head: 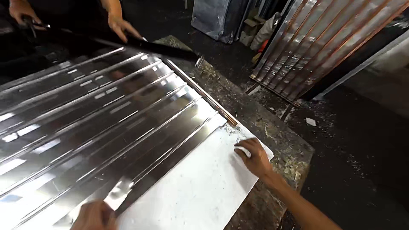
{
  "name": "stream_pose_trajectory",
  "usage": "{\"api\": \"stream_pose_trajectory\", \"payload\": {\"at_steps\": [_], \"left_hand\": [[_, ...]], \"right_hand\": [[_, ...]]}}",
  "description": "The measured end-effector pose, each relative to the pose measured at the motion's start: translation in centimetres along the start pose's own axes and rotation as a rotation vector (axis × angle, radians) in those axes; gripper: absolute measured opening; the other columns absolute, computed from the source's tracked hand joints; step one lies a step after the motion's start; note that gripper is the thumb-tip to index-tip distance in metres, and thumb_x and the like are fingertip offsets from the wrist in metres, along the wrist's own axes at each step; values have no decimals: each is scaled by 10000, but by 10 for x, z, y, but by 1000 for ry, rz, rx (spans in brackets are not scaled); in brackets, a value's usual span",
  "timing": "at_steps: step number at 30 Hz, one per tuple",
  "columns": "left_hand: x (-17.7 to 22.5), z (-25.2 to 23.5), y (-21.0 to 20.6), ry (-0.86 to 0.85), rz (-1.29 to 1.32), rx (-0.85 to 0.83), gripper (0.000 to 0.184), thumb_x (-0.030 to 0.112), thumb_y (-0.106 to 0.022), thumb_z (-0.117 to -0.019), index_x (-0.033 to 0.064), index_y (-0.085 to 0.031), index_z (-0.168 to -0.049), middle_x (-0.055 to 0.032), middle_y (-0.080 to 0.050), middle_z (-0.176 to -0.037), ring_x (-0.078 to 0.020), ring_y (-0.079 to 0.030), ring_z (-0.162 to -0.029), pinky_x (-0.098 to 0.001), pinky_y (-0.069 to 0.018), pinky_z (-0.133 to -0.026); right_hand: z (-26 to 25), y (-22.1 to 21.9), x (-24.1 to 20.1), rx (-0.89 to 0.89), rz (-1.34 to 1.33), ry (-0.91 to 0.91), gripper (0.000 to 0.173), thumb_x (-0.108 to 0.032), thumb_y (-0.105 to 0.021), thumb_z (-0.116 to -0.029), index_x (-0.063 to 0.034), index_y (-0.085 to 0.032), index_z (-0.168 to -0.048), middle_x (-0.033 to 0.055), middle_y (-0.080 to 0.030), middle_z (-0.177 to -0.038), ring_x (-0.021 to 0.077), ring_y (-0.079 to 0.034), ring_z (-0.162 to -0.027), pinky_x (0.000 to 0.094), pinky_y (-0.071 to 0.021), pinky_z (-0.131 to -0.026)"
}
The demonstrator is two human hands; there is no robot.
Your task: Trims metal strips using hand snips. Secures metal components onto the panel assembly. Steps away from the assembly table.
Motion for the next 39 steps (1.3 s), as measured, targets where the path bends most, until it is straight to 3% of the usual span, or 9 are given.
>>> {"api": "stream_pose_trajectory", "payload": {"at_steps": [3,7,14,21,23,27,29,35,39], "left_hand": [[112,-53,-14,-143,28,143,294,202,-557,-871,-15,-653,-1045,-257,-650,-1041,-451,-678,-784,-613,-506,-546],[188,-124,-29,-109,8,207,303,198,-562,-887,5,-665,-1096,-222,-659,-1053,-438,-686,-831,-597,-520,-569],[206,-168,-62,-63,-16,225,404,300,-541,-858,20,-645,-1130,-210,-643,-1091,-439,-670,-868,-599,-484,-563],[206,-166,-70,-47,-42,255,417,290,-547,-812,-8,-623,-1094,-220,-634,-1003,-439,-662,-833,-569,-451,-538],[207,-166,-69,-58,-42,251,372,250,-550,-832,-11,-630,-1085,-223,-642,-1006,-441,-664,-845,-568,-464,-561],[207,-165,-70,-60,-53,239,359,265,-549,-844,-2,-638,-1066,-206,-646,-995,-428,-664,-839,-550,-469,-561],[206,-167,-72,-60,-55,222,358,268,-550,-839,0,-628,-1063,-204,-641,-1002,-428,-658,-845,-551,-460,-561],[205,-166,-72,-59,-33,178,364,270,-576,-842,1,-602,-1086,-221,-624,-1041,-446,-655,-889,-579,-474,-588],[206,-168,-69,-84,-34,205,361,276,-633,-799,21,-627,-1055,-198,-643,-997,-417,-670,-869,-550,-491,-588]], "right_hand": [[-60,-8,17,-15,78,143,206,-310,-679,-980,-183,-771,-1113,12,-723,-1121,244,-630,-1130,471,-526,-980],[-106,-27,23,-124,210,332,198,-330,-670,-983,-219,-749,-1126,-7,-706,-1193,228,-606,-1229,502,-452,-1090],[-132,-42,36,-111,29,378,81,-303,-733,-942,-244,-783,-965,-24,-697,-1047,213,-601,-1139,472,-458,-1048],[-142,-41,30,-45,188,434,89,-384,-726,-937,-329,-792,-916,-25,-700,-1065,289,-535,-1257,657,-235,-1153],[-156,-39,27,-119,296,253,187,-494,-801,-818,-349,-788,-936,102,-622,-1267,407,-447,-1350,735,-192,-1146],[-199,-40,24,-217,522,-76,1049,-662,-950,-337,-177,-632,-1212,235,-445,-1459,497,-348,-1416,783,-163,-1132],[-206,-46,27,-240,574,-123,1190,-703,-929,-289,-189,-571,-1300,224,-410,-1488,476,-322,-1441,789,-173,-1116],[-164,-40,60,-218,251,-569,1197,-673,-932,-508,-132,-437,-1455,269,-381,-1481,505,-369,-1377,764,-374,-974],[-103,-15,22,59,205,-337,651,-547,-718,-889,-112,-563,-1348,169,-579,-1315,398,-536,-1233,653,-434,-986]]}}
Point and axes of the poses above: each hand's wrist, its own z-axis away from the middle knuckle, its own y-axis out of the back of the hand, x = y × z, the point moved 7 cm from there along -z, towards the middle knuckle
